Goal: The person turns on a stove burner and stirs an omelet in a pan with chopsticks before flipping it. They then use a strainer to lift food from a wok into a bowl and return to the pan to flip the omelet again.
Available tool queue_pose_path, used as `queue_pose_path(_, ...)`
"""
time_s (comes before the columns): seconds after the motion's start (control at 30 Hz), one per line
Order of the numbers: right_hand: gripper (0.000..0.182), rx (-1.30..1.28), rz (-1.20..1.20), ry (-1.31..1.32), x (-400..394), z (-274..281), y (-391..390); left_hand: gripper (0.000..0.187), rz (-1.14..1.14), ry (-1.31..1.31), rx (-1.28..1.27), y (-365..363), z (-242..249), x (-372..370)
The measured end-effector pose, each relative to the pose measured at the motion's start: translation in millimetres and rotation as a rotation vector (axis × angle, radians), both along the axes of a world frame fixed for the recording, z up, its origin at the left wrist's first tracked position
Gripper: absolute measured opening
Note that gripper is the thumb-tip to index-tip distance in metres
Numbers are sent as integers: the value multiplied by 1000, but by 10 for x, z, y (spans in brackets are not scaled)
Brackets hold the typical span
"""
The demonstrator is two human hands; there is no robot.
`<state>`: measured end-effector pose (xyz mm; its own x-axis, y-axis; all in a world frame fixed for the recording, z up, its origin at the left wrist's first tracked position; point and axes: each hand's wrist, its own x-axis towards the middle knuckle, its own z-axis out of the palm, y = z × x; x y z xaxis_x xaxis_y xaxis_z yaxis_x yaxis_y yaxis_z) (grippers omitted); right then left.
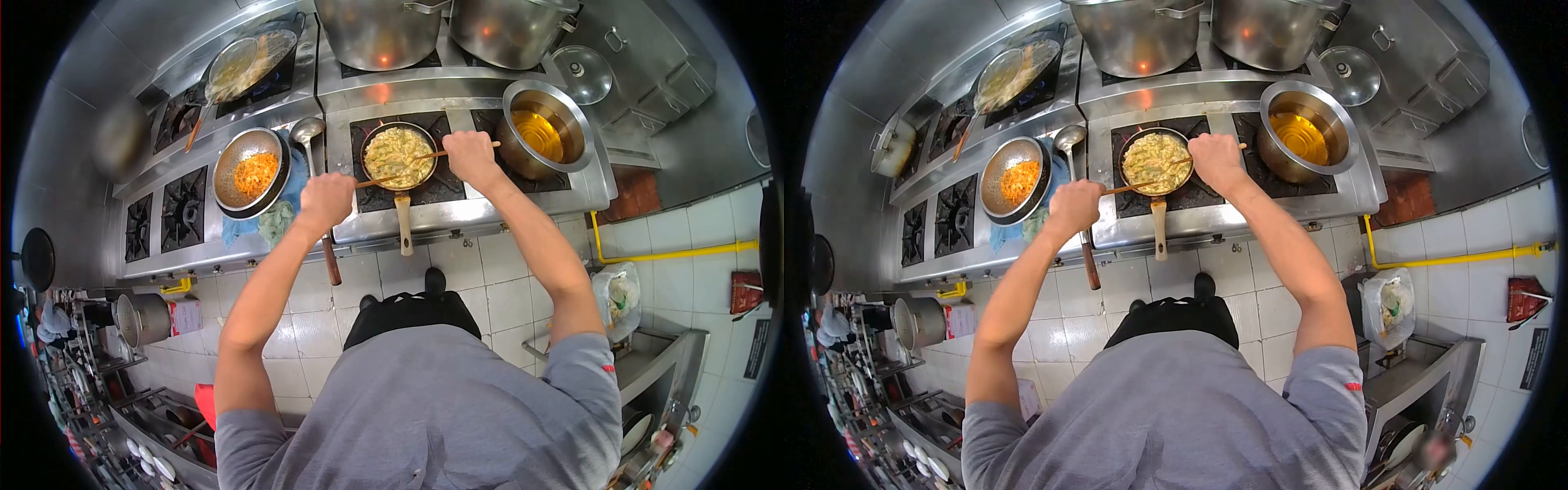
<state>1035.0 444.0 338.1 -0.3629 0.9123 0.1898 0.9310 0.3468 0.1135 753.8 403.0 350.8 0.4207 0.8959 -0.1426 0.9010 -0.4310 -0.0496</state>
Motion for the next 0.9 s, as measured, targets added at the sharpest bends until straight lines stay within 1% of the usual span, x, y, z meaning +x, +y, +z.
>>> queue_pose_path(0.07,10,-18,-9,-9,30,158,-56,14,45,-45,-24,8,112,-32)
queue_pose_path(0.17,9,-50,13,-60,91,246,-107,19,44,-62,31,51,77,0)
queue_pose_path(0.2,8,-76,-6,-82,87,193,-88,20,34,-40,14,54,18,0)
queue_pose_path(0.27,8,-45,3,-83,123,57,-58,23,5,4,-14,99,-117,12)
queue_pose_path(0.37,9,-42,-10,-58,172,36,-83,23,-5,26,-48,89,-47,-30)
queue_pose_path(0.43,9,-50,-21,-36,198,98,-83,20,34,-30,-54,102,94,-87)
queue_pose_path(0.53,10,70,-28,23,198,228,-118,19,87,-87,0,194,135,-50)
queue_pose_path(0.57,10,74,-38,40,170,190,-97,19,103,-100,27,234,126,-15)
queue_pose_path(0.6,11,80,-47,57,106,113,-43,17,72,-102,107,270,47,41)
queue_pose_path(0.7,13,31,-88,56,-44,-89,73,15,44,-45,94,370,-185,230)
queue_pose_path(0.77,13,22,-105,56,-46,-197,120,14,13,-72,120,384,-322,221)
queue_pose_path(0.9,13,30,-111,70,53,-233,109,14,21,-64,93,301,-207,115)
